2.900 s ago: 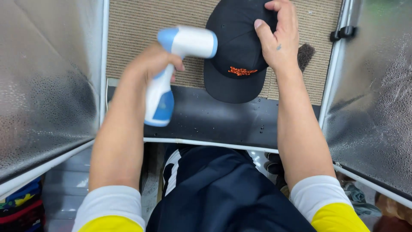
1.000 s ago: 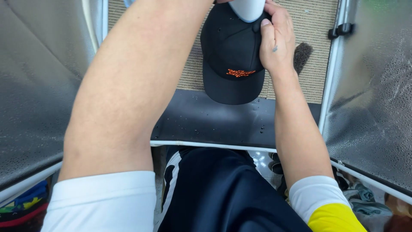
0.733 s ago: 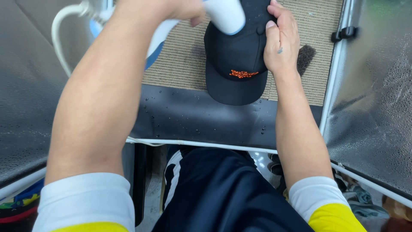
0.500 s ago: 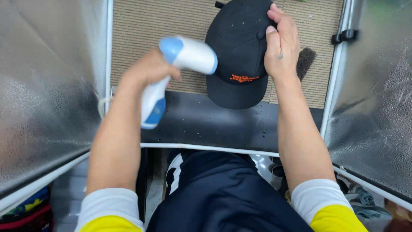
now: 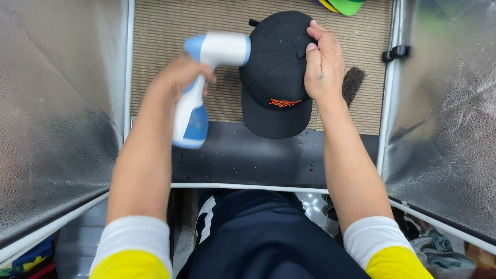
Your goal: Cleaning and steaming a black baseball cap using a wooden brush and a handheld steamer.
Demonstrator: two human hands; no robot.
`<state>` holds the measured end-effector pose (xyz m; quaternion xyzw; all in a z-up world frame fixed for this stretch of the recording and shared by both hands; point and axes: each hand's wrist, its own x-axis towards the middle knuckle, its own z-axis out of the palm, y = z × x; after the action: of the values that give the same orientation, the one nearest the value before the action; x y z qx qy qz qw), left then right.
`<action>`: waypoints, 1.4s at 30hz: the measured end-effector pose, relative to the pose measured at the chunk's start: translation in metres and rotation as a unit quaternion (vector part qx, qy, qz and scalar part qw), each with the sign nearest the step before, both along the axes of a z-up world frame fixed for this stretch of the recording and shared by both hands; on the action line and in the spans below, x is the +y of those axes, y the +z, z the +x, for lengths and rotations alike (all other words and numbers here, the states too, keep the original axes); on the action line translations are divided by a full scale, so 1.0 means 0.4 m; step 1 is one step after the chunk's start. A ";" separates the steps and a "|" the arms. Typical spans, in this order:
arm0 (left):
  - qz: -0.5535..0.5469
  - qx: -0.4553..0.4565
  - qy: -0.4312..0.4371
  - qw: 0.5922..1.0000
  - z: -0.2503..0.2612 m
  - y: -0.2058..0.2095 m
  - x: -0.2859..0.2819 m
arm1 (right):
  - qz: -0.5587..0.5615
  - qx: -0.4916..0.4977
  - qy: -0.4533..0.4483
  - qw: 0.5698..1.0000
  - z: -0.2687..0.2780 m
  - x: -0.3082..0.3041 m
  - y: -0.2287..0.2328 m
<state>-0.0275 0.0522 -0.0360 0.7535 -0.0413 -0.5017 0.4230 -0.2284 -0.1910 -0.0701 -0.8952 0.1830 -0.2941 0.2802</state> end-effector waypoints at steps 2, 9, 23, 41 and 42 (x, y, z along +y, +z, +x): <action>0.039 -0.003 -0.005 0.999 -0.058 0.000 0.056 | -0.036 -0.035 0.022 0.998 -0.002 -0.011 -0.028; -0.074 -0.019 0.067 0.995 -0.227 0.003 0.136 | 0.137 -0.004 -0.035 0.990 -0.052 0.066 0.058; -0.480 -0.189 -0.104 0.850 -0.602 0.127 -0.235 | 0.012 -0.007 -0.004 1.000 -0.285 0.020 0.271; -0.185 -0.714 -0.116 0.665 -0.355 -0.093 -0.163 | 0.050 0.498 -0.026 0.865 -0.059 -0.096 0.438; -0.186 -0.713 -0.117 0.666 -0.351 -0.101 -0.160 | 0.051 0.499 -0.027 0.865 -0.038 -0.107 0.424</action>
<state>-0.1680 -0.0116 -0.0764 0.7758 -0.5109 0.1610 0.3336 -0.2435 -0.2339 0.0996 -0.9016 0.3373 0.1944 0.1886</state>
